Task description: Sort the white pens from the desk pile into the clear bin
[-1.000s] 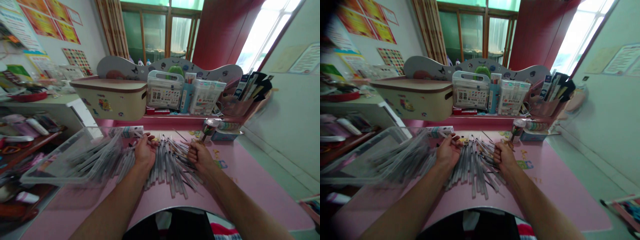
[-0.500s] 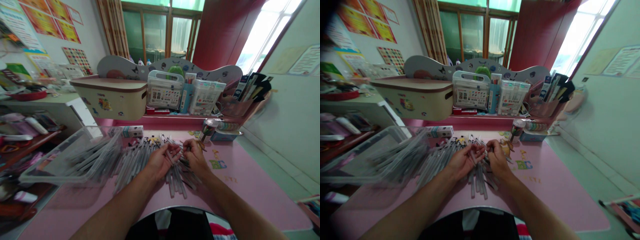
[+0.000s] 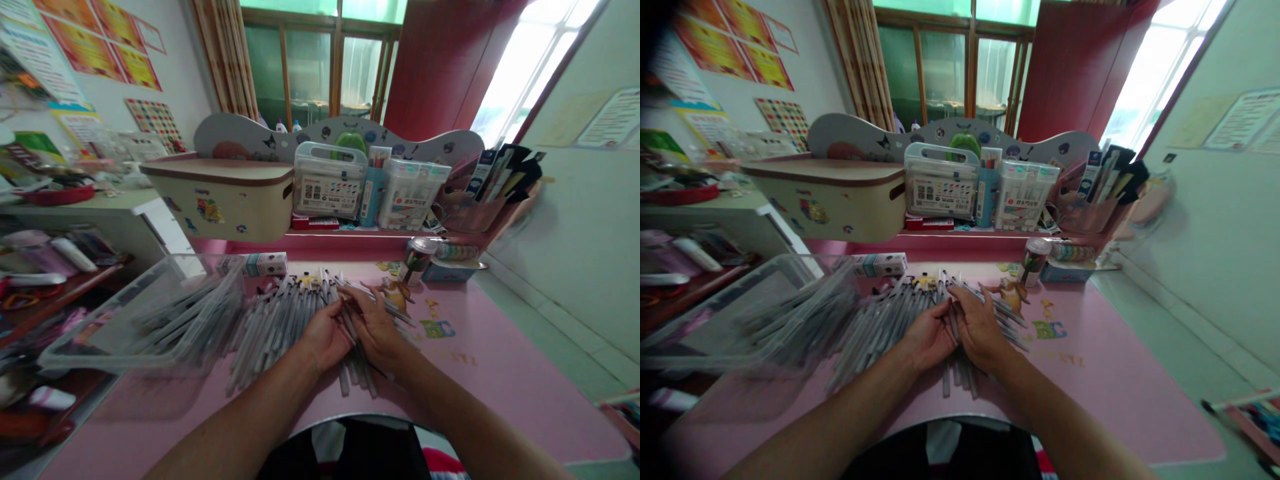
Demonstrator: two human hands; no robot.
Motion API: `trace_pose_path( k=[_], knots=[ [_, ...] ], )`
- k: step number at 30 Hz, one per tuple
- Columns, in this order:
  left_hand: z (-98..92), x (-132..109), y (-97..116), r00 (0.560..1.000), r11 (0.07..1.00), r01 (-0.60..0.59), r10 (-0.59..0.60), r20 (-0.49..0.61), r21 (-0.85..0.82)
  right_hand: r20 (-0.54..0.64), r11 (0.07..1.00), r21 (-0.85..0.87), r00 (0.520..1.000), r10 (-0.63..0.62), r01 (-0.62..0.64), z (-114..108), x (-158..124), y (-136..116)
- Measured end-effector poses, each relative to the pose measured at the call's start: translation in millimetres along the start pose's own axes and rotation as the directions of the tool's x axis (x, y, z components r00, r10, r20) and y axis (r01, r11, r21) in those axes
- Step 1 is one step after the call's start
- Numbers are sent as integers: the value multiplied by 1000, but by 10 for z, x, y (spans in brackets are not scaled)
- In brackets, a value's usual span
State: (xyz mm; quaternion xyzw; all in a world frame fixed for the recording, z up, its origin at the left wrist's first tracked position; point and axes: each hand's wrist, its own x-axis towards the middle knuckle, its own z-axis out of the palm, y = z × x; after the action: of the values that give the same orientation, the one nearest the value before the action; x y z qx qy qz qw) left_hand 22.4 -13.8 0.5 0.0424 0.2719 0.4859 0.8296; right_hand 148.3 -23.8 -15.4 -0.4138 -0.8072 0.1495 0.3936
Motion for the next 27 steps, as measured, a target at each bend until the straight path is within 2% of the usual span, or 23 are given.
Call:
trace_pose_path(
  k=[6, 10, 12, 15, 19, 22, 24, 26, 27],
  knots=[
    [21, 0, 1, 1000, 1000, 6, -7, 31, 30, -19, 991, 132, 1000, -18, 21, -39, -14, 35],
    [25, -25, 35, 1000, 998, 7, -5, -24, 67, -164, 981, 189, 983, 84, -53, -89, -6, 30],
    [71, -88, 97, 999, 991, -32, 37, -31, 129, -251, 976, 205, 959, 130, -78, -121, -2, 69],
    [223, -276, 252, 981, 949, -191, 178, 72, 252, -323, 979, 174, 933, 162, -110, -154, 6, 168],
    [464, -683, 530, 894, 812, -442, 364, 260, 381, -321, 980, 149, 931, 175, -133, -166, 17, 255],
    [500, -1055, 815, 807, 640, -590, 462, 367, 492, -323, 979, 149, 929, 178, -135, -185, 33, 265],
    [392, -1275, 1090, 760, 503, -640, 522, 386, 581, -336, 977, 161, 924, 185, -137, -207, 53, 271],
    [177, -1420, 1452, 734, 380, -635, 569, 371, 673, -347, 973, 178, 916, 201, -146, -238, 81, 285],
    [42, -1456, 1660, 724, 359, -633, 587, 361, 686, -349, 970, 188, 913, 212, -154, -256, 96, 293]
  ],
)
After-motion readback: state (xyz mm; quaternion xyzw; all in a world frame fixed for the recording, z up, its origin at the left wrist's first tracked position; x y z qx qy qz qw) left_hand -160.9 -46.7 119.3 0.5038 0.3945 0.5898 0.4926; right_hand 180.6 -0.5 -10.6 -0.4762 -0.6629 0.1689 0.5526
